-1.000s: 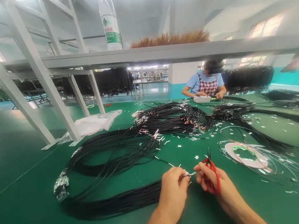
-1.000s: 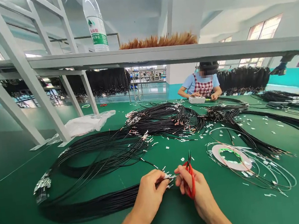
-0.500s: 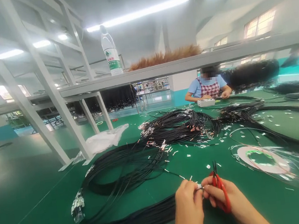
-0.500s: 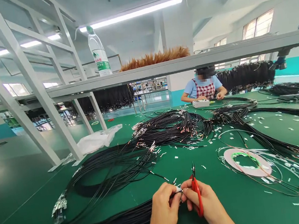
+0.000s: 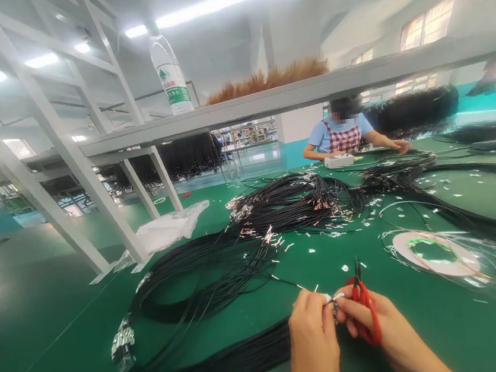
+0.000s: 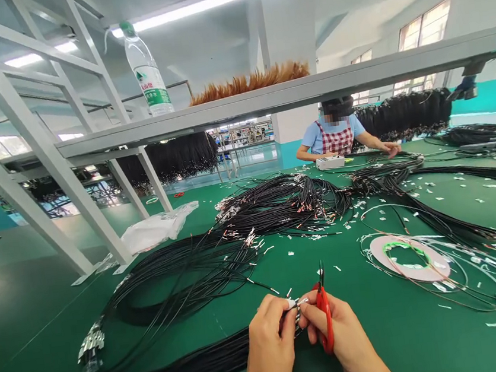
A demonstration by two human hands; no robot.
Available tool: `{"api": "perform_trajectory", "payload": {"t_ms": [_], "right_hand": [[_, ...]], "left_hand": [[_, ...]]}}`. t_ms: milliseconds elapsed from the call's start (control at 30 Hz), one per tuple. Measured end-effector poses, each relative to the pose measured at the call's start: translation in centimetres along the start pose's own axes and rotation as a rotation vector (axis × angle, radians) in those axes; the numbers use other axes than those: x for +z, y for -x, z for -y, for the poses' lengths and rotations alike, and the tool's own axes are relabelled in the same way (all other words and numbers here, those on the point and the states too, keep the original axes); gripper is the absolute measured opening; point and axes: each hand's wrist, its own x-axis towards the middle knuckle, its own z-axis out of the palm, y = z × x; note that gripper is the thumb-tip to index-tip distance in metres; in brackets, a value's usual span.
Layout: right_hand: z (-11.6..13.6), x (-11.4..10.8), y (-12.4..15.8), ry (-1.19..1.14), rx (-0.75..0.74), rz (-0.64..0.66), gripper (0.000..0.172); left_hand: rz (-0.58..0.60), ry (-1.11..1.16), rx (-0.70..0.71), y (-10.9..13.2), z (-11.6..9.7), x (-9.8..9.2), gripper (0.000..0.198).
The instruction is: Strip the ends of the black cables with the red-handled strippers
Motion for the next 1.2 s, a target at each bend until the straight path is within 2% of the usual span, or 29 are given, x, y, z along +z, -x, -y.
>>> {"api": "perform_trajectory", "payload": {"t_ms": [167, 267, 333, 533, 700, 967, 1200], "right_hand": [[0.2, -0.1, 0.2, 0.047, -0.005, -0.021, 0.034], [-0.1, -0.2, 0.0, 0.092, -0.01, -0.003, 0.041], [-0.6, -0.3, -0.1, 0.154, 0.003, 0.015, 0.047], [-2.7, -0.8, 0.2, 0.366, 0.129, 0.177, 0.06], [-3.3, -0.8, 0.5, 0.45, 0.159, 0.256, 0.057], [-3.2, -0.7, 0.8, 0.424, 0.199, 0.267, 0.047], [-2.7, -0.7, 1.0, 0.423, 0.217, 0.27, 0.047]], "left_hand": [[0.046, 0.154, -0.14, -0.2, -0.4, -0.2, 0.015], [0.04, 0.209, -0.176, -0.5, -0.4, -0.5, 0.018], [0.008, 0.215, -0.179, -0.7, -0.5, -0.8, 0.018], [-0.15, 0.178, -0.175, -0.9, -0.8, -1.5, 0.017], [-0.167, 0.203, -0.174, -0.8, -0.9, -1.6, 0.015], [-0.142, 0.199, -0.152, -0.5, -1.3, -1.5, 0.015], [-0.133, 0.2, -0.165, -0.4, -1.4, -1.6, 0.015]]}}
